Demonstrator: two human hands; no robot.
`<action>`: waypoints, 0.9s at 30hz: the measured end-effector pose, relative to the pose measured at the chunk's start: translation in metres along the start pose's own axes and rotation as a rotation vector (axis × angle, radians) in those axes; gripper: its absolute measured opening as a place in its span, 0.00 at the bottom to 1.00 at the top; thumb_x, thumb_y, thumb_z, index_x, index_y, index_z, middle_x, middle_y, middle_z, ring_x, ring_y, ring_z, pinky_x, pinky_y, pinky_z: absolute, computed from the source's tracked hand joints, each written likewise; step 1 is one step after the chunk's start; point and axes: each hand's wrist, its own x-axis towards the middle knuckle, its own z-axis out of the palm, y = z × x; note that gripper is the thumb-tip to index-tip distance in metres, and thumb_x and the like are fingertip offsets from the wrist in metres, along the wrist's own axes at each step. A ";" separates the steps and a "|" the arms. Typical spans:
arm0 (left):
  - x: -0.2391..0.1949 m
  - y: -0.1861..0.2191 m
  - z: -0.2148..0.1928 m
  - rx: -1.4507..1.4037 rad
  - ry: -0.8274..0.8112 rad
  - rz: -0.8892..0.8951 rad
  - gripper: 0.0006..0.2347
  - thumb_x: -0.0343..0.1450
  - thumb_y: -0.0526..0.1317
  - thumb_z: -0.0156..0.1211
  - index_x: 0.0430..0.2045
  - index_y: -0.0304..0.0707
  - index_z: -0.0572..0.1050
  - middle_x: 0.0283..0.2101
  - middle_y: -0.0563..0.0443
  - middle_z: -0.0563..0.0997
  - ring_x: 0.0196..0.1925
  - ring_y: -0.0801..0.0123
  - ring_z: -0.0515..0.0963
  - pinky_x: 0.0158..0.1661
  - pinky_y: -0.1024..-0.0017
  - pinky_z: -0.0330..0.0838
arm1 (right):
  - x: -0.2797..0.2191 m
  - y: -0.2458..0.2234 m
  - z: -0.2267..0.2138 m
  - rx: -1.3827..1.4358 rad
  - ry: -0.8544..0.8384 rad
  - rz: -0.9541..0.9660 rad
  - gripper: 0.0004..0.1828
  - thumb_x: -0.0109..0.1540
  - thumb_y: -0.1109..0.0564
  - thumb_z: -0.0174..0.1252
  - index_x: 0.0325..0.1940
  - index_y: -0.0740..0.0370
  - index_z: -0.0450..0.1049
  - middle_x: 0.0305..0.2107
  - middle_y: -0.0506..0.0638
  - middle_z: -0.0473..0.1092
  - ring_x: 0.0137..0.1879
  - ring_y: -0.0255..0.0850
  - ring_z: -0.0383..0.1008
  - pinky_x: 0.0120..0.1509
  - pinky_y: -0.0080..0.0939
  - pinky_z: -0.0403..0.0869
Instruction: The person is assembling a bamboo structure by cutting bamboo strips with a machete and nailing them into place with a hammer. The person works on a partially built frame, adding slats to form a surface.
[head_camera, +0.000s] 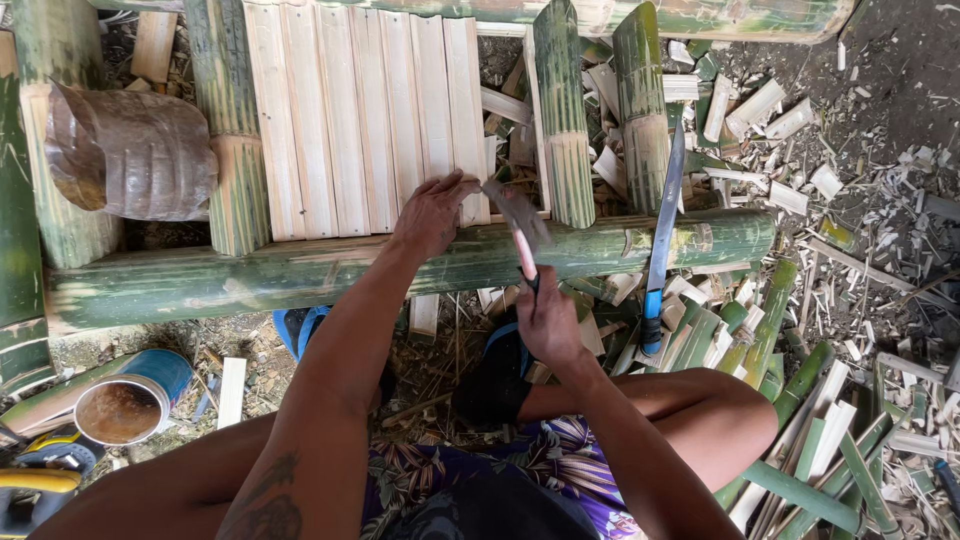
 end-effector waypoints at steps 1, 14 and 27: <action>0.001 0.002 -0.001 -0.001 -0.010 -0.023 0.23 0.71 0.28 0.52 0.62 0.51 0.66 0.69 0.57 0.69 0.74 0.67 0.62 0.73 0.63 0.52 | 0.002 -0.002 0.003 0.035 -0.041 0.043 0.15 0.67 0.61 0.44 0.57 0.70 0.55 0.19 0.64 0.70 0.18 0.60 0.74 0.19 0.58 0.73; 0.001 0.016 -0.020 0.010 0.046 -0.032 0.21 0.72 0.25 0.51 0.58 0.52 0.66 0.69 0.63 0.72 0.75 0.70 0.63 0.75 0.64 0.52 | 0.005 0.011 0.014 -0.171 -0.191 0.195 0.13 0.70 0.54 0.49 0.51 0.65 0.58 0.20 0.67 0.71 0.25 0.68 0.74 0.29 0.67 0.71; -0.007 0.003 -0.004 -0.059 0.058 -0.038 0.26 0.66 0.25 0.52 0.61 0.44 0.66 0.68 0.51 0.69 0.70 0.58 0.67 0.69 0.61 0.58 | 0.008 0.035 0.047 -0.129 -0.047 0.093 0.14 0.70 0.53 0.50 0.52 0.65 0.59 0.20 0.66 0.70 0.24 0.67 0.71 0.25 0.66 0.67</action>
